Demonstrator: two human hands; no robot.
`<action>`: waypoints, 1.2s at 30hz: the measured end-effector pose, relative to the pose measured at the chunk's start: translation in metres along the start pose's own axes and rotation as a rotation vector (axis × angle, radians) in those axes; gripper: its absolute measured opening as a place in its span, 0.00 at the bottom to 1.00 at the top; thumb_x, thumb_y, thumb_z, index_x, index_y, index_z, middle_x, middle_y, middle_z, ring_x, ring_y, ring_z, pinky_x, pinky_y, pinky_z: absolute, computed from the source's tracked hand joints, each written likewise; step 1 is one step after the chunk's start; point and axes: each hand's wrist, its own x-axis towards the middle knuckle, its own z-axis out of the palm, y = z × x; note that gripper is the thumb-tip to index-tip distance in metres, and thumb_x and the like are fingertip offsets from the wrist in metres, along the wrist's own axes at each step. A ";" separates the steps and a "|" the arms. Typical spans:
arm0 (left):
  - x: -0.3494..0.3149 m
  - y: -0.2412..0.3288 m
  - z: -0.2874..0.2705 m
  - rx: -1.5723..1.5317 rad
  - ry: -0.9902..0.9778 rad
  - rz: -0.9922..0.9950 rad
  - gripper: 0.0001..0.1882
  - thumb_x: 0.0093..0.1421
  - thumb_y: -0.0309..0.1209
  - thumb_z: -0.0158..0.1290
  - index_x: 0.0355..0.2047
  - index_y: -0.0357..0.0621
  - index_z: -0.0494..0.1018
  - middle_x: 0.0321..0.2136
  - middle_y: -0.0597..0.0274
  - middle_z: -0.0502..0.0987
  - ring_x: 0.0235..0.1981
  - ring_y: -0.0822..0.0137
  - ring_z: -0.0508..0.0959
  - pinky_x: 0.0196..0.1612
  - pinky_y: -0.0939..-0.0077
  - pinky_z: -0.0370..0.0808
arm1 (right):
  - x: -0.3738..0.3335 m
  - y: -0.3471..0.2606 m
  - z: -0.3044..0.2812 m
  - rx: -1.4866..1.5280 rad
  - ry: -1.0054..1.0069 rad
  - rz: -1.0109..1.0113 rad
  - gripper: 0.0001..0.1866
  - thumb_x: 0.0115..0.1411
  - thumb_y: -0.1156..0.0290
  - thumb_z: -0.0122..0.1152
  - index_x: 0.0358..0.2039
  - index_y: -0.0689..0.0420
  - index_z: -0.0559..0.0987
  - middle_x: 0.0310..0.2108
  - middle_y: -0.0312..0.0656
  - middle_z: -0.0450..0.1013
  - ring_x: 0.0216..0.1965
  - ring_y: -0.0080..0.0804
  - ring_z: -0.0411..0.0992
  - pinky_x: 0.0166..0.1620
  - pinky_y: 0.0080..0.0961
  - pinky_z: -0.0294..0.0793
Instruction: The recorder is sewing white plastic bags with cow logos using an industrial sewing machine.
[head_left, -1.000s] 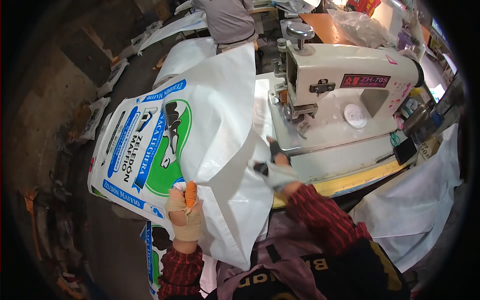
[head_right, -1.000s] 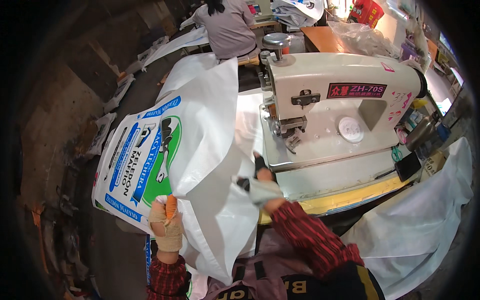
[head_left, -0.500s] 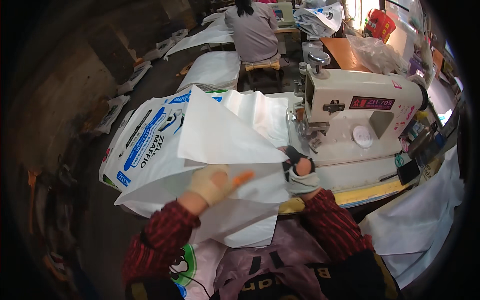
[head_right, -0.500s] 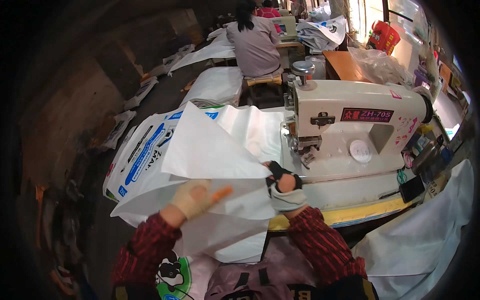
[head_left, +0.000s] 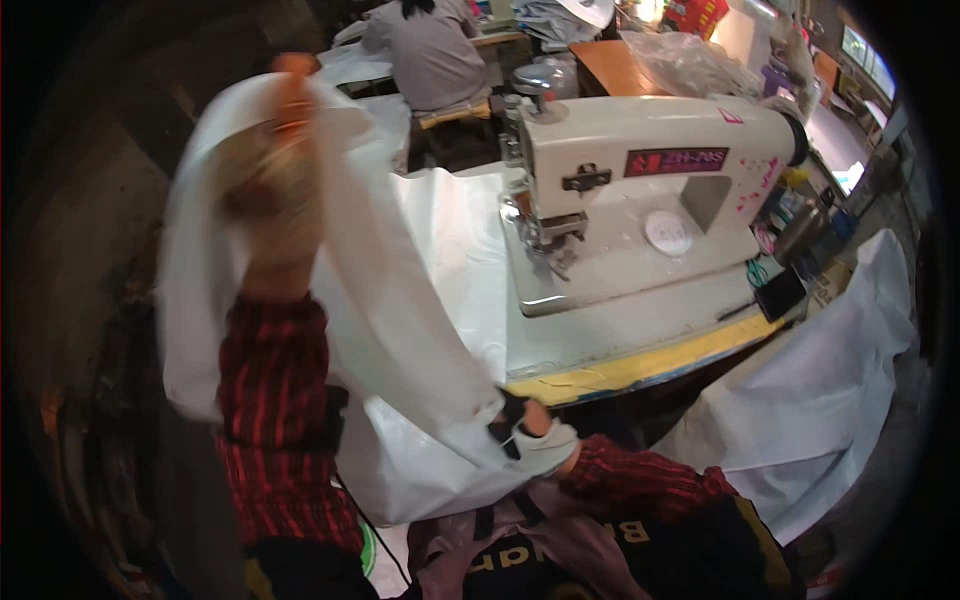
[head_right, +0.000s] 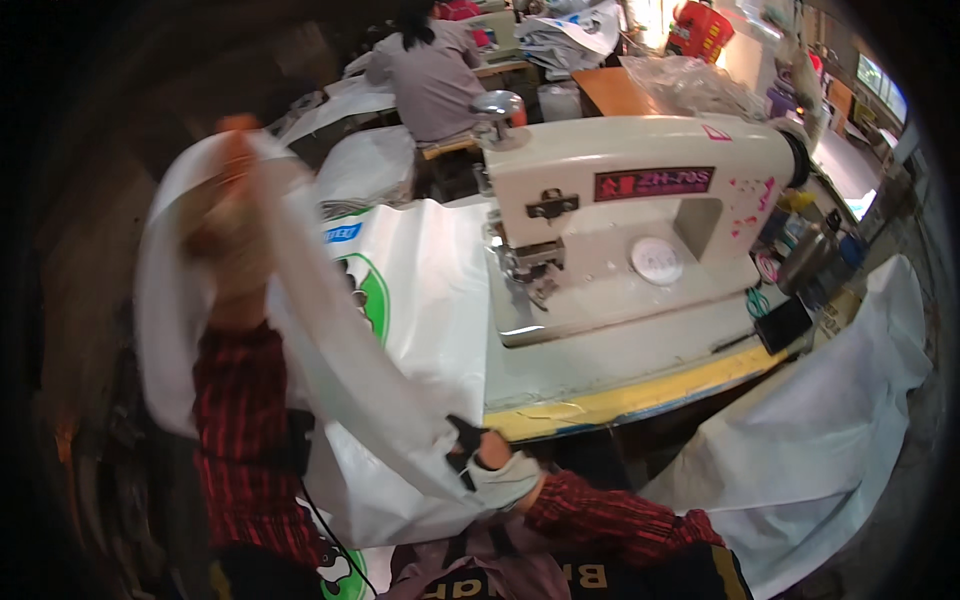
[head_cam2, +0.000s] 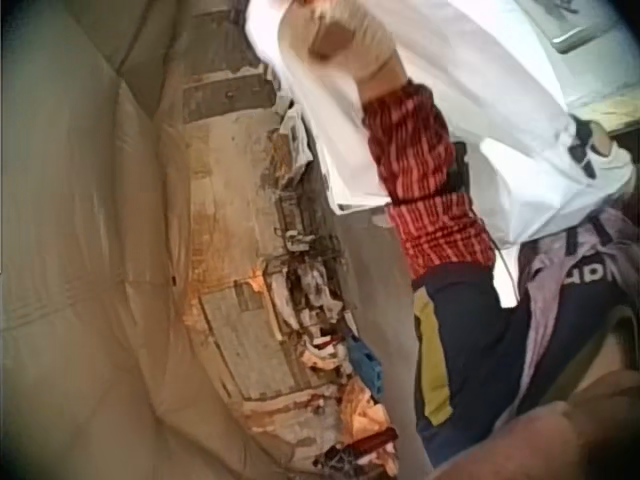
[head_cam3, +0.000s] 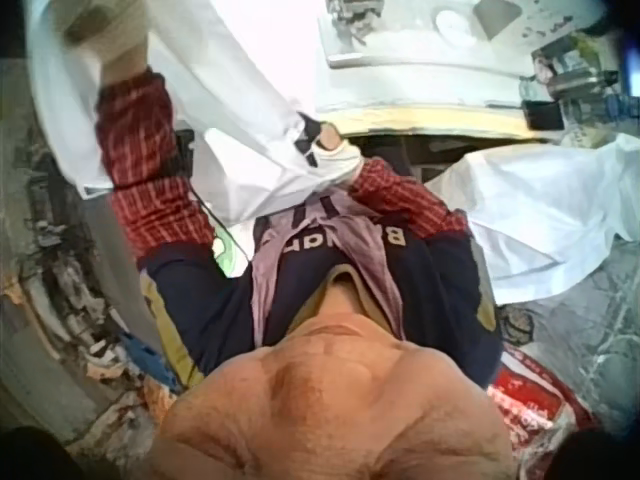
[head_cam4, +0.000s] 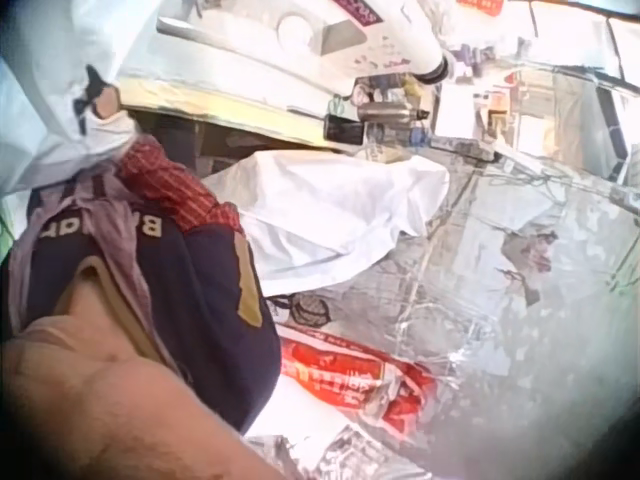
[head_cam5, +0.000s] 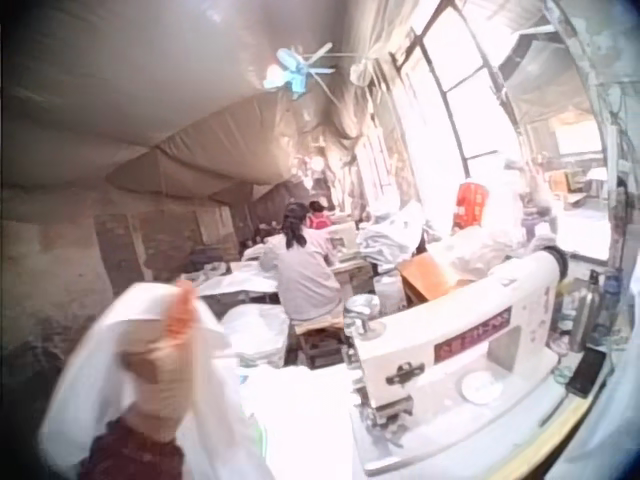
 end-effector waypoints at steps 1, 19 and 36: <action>0.001 -0.035 0.015 0.610 -0.144 0.437 0.15 0.61 0.37 0.42 0.21 0.43 0.69 0.16 0.63 0.68 0.18 0.68 0.69 0.20 0.70 0.66 | -0.003 0.001 0.005 -0.164 -0.088 -0.216 0.16 0.53 0.70 0.50 0.43 0.60 0.70 0.23 0.46 0.70 0.27 0.39 0.70 0.33 0.31 0.69; -0.209 -0.219 0.194 0.085 -0.867 -0.586 0.18 0.55 0.41 0.44 0.40 0.41 0.71 0.36 0.52 0.75 0.40 0.57 0.73 0.44 0.69 0.68 | -0.077 0.004 -0.096 -0.705 0.156 0.111 0.25 0.55 0.71 0.43 0.55 0.53 0.63 0.43 0.51 0.67 0.44 0.39 0.67 0.47 0.27 0.65; -0.207 0.066 0.075 -0.664 -2.193 -0.745 0.22 0.50 0.46 0.48 0.35 0.40 0.74 0.21 0.60 0.72 0.20 0.66 0.72 0.27 0.69 0.71 | 0.054 0.070 -0.089 -0.568 -0.061 0.379 0.39 0.53 0.69 0.45 0.62 0.49 0.40 0.29 0.60 0.70 0.31 0.55 0.71 0.32 0.42 0.69</action>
